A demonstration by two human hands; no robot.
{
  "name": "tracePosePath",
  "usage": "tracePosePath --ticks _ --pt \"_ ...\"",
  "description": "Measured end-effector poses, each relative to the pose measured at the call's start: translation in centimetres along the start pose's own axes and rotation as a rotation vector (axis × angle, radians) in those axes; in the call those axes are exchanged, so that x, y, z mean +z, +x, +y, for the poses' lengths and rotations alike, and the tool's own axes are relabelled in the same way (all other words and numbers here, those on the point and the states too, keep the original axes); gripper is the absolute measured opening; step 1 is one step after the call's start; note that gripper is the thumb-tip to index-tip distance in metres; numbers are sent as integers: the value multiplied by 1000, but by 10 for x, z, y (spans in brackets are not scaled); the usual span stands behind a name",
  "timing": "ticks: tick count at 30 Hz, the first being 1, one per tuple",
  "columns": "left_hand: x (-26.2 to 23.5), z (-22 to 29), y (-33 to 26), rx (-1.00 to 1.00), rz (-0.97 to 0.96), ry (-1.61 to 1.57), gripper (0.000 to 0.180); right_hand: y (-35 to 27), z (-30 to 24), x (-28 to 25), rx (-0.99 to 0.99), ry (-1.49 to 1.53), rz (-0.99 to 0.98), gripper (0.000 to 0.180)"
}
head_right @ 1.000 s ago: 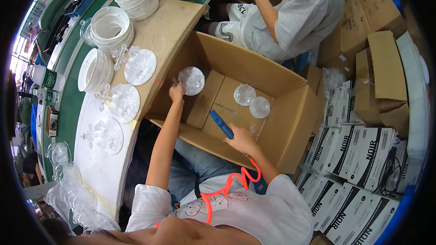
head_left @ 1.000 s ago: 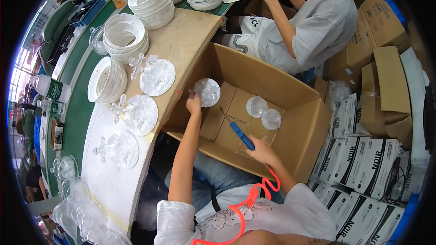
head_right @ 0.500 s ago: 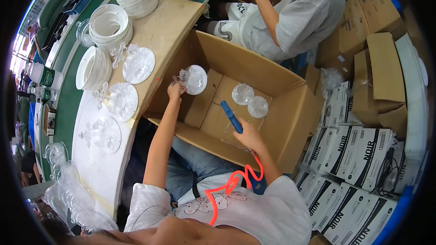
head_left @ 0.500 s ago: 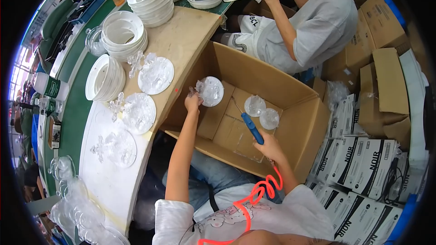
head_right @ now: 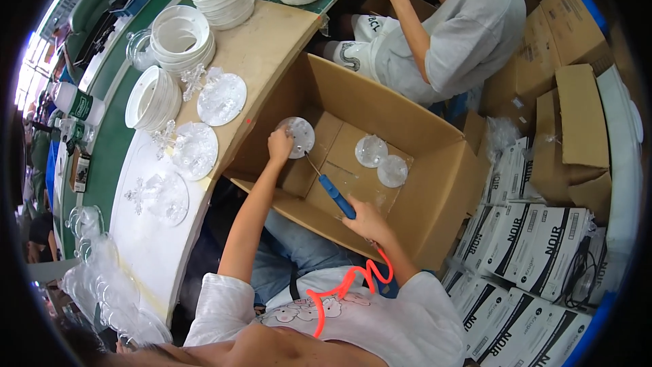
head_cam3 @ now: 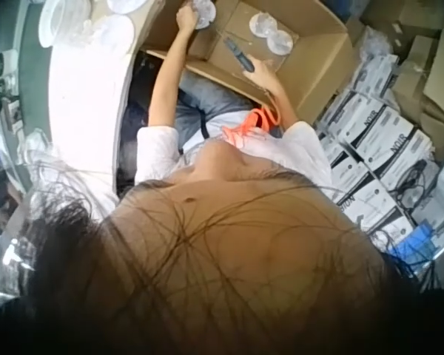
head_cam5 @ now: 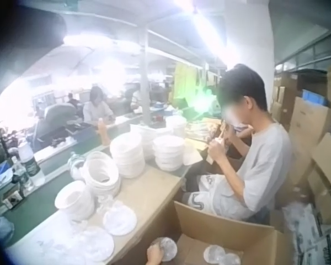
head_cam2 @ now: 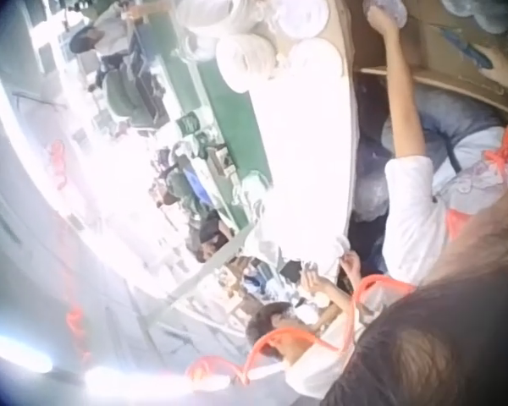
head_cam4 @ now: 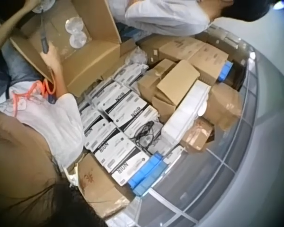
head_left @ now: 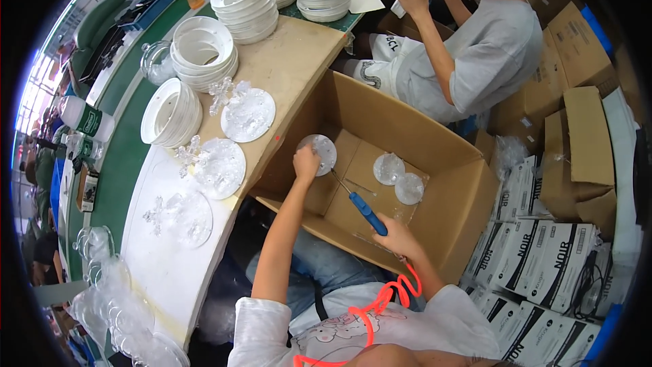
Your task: Using an air duster gun to clean plastic lamp covers and organizing them in boxes at a factory workbench.
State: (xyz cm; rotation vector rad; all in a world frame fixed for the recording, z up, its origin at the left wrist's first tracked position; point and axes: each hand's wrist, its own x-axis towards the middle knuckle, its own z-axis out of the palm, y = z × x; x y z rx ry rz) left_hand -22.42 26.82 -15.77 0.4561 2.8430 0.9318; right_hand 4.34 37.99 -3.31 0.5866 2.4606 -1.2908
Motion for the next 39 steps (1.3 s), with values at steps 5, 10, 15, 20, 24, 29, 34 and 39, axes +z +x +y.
tracePosePath --ticks 5,10,15,20,24,29,34,39 --pt "2 1 -5 39 7 -11 21 10 19 5 -44 54 44 23" --pt "13 1 -9 103 -15 -125 21 11 16 12 -91 108 90 25" --pt "16 -2 -5 26 -40 -189 25 2 -3 12 -93 140 40 25" --pt "15 -8 -11 58 -89 -148 25 -3 -1 12 -100 59 13 26" --pt "11 -11 -6 34 -105 -181 26 -8 -5 10 -103 38 1 24" --pt "13 -11 -8 533 -178 72 23 -6 26 2 -46 157 7 21" --pt "23 -24 -3 1035 -180 525 27 -12 11 -22 -9 131 14 22" --pt "32 -14 -14 1230 -277 587 28 -5 26 -26 -17 49 66 24"
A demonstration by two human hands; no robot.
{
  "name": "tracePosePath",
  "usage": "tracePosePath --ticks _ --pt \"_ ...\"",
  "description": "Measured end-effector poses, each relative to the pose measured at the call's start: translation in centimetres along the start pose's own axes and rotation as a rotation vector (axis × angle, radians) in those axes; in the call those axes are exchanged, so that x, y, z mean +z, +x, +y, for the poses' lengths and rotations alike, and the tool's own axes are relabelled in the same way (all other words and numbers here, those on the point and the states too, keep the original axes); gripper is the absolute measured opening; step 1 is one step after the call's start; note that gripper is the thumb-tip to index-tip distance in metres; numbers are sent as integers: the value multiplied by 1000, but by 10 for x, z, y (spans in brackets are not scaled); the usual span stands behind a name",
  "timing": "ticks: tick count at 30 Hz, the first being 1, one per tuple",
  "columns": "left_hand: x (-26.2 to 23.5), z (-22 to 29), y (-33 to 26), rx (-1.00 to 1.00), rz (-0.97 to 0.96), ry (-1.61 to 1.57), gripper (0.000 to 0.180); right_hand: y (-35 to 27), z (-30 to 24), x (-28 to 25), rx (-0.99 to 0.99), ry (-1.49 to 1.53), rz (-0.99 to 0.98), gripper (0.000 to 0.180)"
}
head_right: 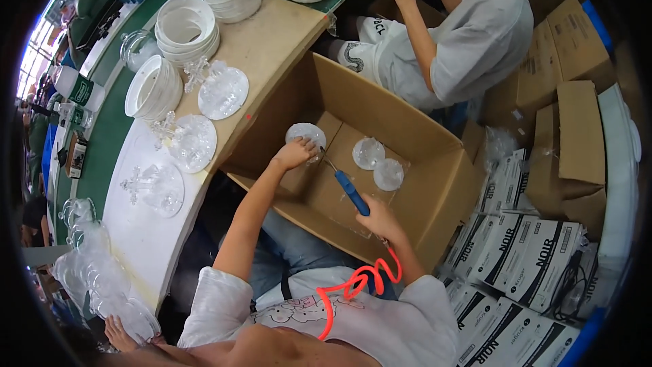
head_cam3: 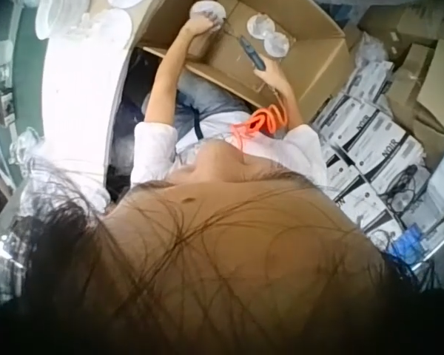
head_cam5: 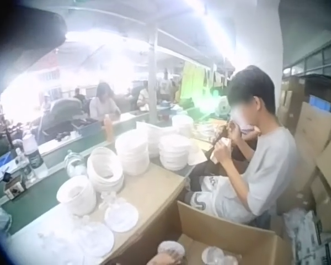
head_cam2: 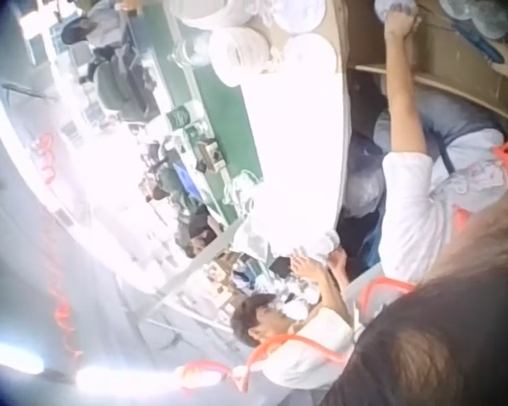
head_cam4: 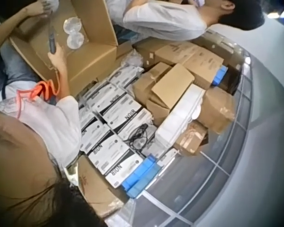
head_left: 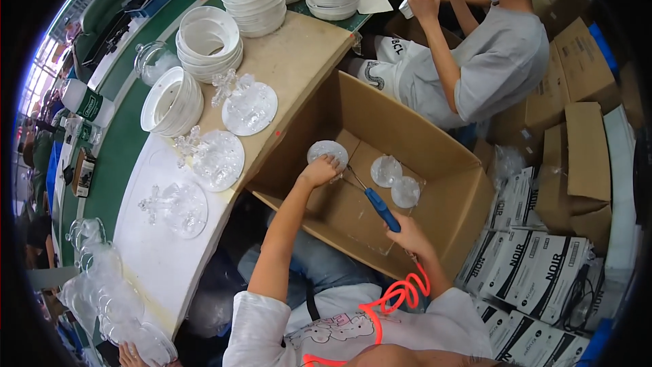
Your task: Using an air duster gun to clean plastic lamp covers and organizing them in boxes at a factory workbench.
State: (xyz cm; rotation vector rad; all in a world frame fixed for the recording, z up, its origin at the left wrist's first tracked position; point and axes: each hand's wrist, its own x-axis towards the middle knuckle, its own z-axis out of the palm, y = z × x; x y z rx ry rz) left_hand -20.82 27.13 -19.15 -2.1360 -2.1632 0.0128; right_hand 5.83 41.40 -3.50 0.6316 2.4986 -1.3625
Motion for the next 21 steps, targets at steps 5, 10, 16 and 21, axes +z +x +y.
tracePosePath --ticks 5,10,16,21 --pt "-5 1 -4 5 21 -52 25 6 -3 5 56 -23 -49 23" --pt "-14 -2 -2 -109 -144 -7 29 10 -3 4 59 16 -46 22" --pt "-12 -5 -8 -147 -93 -24 24 5 -9 5 -56 9 -14 21" --pt "-16 4 -1 -51 -119 -28 20 12 -25 10 69 -51 -58 22"
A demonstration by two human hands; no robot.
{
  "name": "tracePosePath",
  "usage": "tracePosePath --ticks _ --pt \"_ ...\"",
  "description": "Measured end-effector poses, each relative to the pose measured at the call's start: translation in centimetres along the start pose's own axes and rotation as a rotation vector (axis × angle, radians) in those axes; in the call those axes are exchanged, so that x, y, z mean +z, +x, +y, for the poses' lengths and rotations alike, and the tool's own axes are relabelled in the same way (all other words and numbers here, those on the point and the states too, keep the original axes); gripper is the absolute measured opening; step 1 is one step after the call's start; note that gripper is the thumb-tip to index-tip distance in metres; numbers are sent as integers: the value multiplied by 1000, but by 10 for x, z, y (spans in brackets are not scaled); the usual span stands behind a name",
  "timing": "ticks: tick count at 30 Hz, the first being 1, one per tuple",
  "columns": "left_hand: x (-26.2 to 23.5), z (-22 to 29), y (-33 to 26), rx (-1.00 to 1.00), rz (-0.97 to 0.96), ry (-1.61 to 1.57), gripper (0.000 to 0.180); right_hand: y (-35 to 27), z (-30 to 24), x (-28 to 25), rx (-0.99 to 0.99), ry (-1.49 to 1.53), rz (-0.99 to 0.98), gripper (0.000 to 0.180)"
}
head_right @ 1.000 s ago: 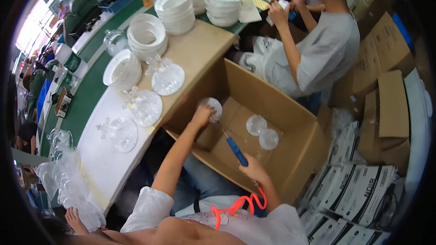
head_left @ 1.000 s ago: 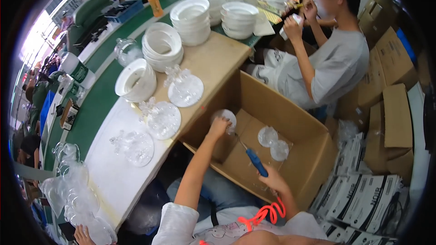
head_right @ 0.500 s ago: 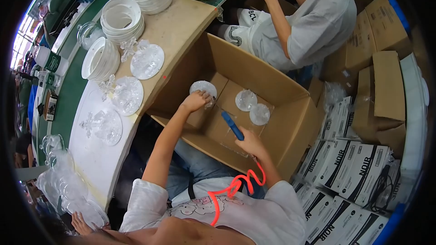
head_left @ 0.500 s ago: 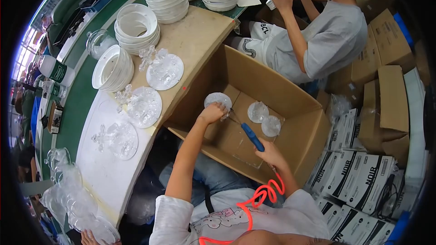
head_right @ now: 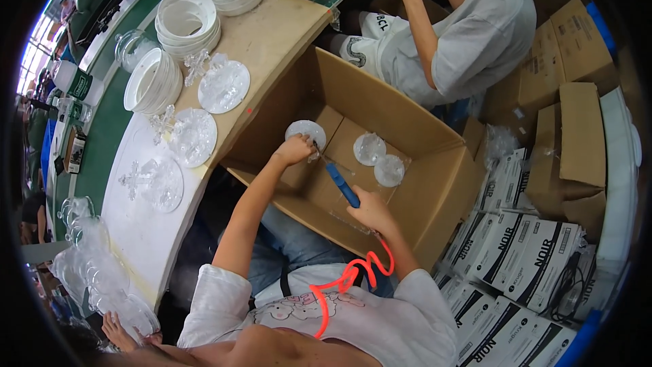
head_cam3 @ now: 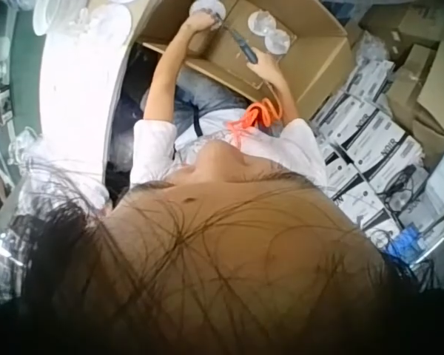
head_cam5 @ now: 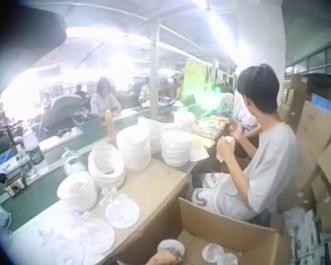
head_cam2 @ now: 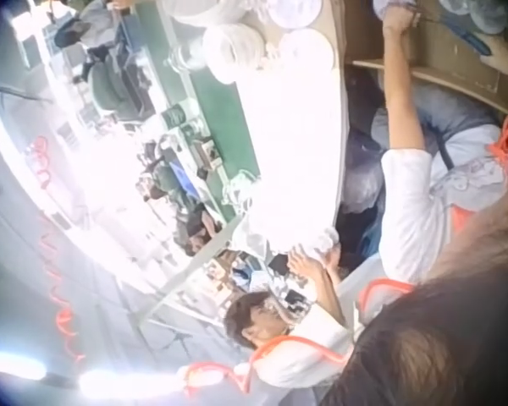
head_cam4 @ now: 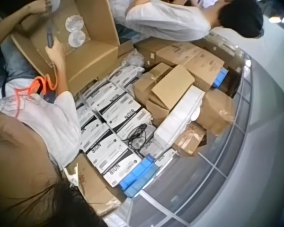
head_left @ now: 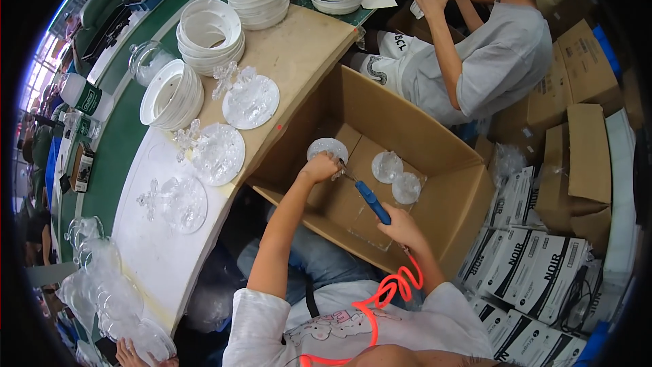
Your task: Using an air duster gun to clean plastic lamp covers and organizing them in boxes at a factory workbench.
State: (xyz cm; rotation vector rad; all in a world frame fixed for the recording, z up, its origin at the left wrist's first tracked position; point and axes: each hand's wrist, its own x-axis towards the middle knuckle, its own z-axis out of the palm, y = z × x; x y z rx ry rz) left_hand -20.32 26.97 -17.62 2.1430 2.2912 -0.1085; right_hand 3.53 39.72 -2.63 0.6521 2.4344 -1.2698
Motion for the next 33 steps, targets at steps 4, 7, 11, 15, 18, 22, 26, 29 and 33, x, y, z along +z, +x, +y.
tracePosePath --ticks 4,7,11,15,18,22,26,29,33 --pt "0 9 2 127 -78 12 18 13 7 0 -46 -66 29 24" --pt "2 13 7 184 -123 13 18 10 5 -3 -83 -102 2 25" --pt "5 20 6 206 154 86 15 6 1 -7 -67 -125 5 25" --pt "0 16 8 235 129 99 15 -1 8 -3 -45 -82 25 24" --pt "2 15 8 199 -16 -30 15 -2 8 -5 -20 -86 14 23" --pt "10 10 3 138 0 -5 17 1 10 -1 -18 -50 16 22" --pt "-2 5 9 -330 39 -337 26 -4 28 -5 -26 16 51 22" --pt "6 -24 -15 -874 409 -609 22 -5 15 5 -55 23 -12 24" --pt "-12 -16 1 -1076 481 -917 26 -4 17 7 -58 11 -14 28"
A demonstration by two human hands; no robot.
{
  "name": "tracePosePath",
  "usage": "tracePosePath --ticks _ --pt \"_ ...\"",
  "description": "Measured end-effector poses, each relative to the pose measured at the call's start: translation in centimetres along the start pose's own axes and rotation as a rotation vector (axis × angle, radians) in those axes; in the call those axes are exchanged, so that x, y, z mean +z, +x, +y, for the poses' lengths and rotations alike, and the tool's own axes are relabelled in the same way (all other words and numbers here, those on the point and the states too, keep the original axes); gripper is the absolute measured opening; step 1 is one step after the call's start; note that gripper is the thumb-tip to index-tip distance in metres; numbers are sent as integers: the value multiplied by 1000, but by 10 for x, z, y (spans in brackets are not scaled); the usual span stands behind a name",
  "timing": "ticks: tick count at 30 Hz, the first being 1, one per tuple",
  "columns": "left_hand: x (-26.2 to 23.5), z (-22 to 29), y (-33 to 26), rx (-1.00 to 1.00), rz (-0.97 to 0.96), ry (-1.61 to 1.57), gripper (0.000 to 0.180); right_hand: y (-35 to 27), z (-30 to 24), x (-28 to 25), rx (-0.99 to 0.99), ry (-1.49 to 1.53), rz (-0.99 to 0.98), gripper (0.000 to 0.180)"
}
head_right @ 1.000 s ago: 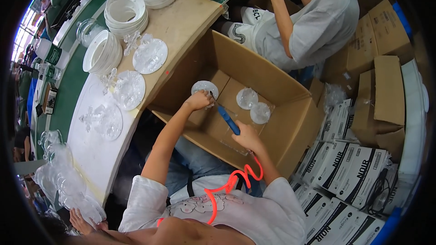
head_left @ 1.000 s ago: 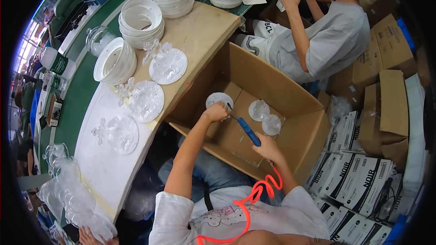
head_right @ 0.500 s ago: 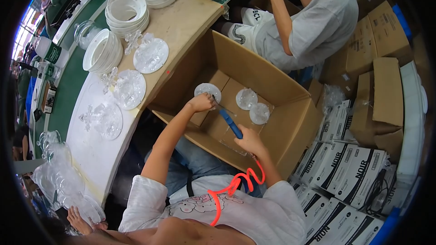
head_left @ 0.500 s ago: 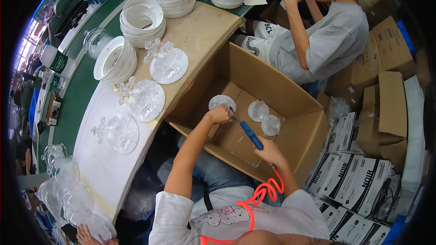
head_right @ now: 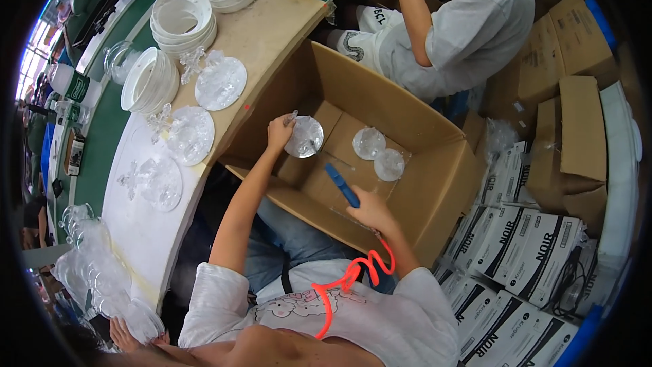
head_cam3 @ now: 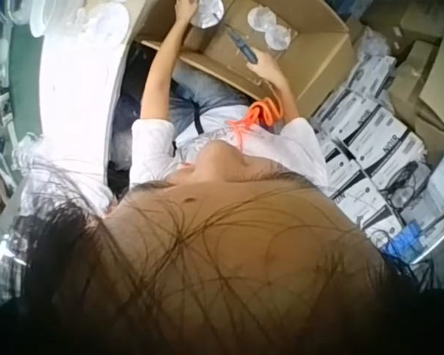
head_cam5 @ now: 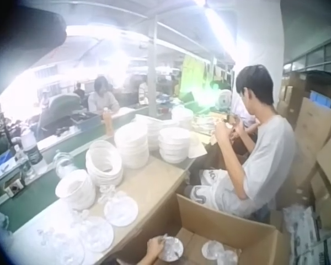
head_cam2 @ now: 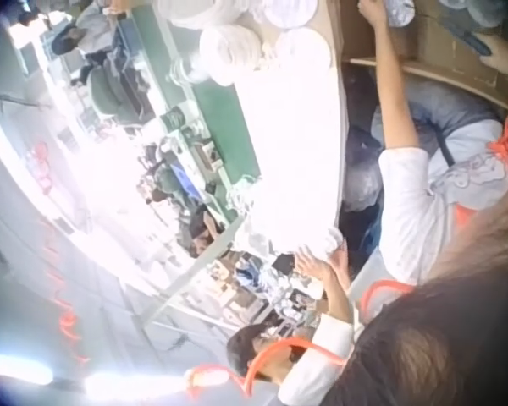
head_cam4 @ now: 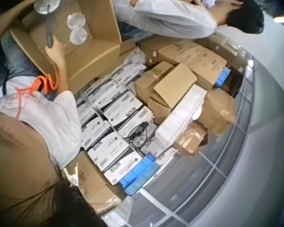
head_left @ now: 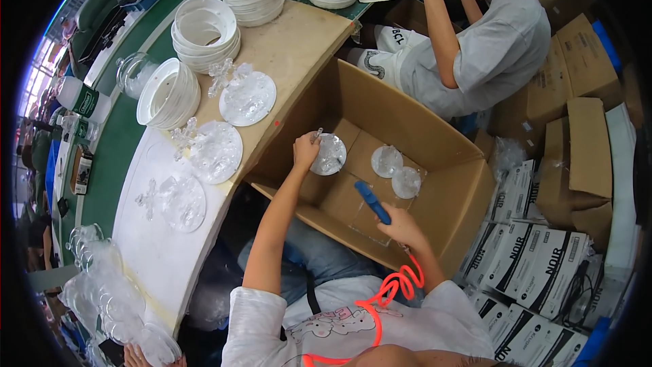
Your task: Using an air duster gun to clean plastic lamp covers and organizing them in boxes at a factory workbench.
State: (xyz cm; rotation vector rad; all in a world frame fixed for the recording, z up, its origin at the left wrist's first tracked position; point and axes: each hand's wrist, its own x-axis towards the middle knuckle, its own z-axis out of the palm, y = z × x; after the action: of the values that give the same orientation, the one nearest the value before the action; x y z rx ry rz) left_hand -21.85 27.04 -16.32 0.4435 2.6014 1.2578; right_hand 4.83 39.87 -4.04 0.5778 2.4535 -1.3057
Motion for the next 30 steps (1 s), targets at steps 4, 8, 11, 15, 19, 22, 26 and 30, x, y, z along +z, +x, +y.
tracePosePath --ticks 4,8,11,15,19,22,26,30 --pt "4 6 -4 -15 26 -57 28 10 -5 8 -57 -48 -12 31" --pt "2 4 -4 -22 75 -89 29 13 -12 6 5 -116 -61 24" --pt "-1 1 -1 -26 62 -67 29 8 -2 9 -37 -51 -63 23" --pt "1 6 -4 -27 61 13 27 4 6 4 62 -77 -3 23" --pt "-4 -1 1 -26 97 -1 26 2 6 5 46 -55 -11 23" --pt "-4 -3 1 -11 140 65 26 0 3 3 47 -30 -6 23" --pt "-5 0 -1 -108 118 68 29 2 9 2 50 -49 41 23" --pt "-4 7 -8 -128 72 95 28 1 3 4 -71 -58 -21 28"
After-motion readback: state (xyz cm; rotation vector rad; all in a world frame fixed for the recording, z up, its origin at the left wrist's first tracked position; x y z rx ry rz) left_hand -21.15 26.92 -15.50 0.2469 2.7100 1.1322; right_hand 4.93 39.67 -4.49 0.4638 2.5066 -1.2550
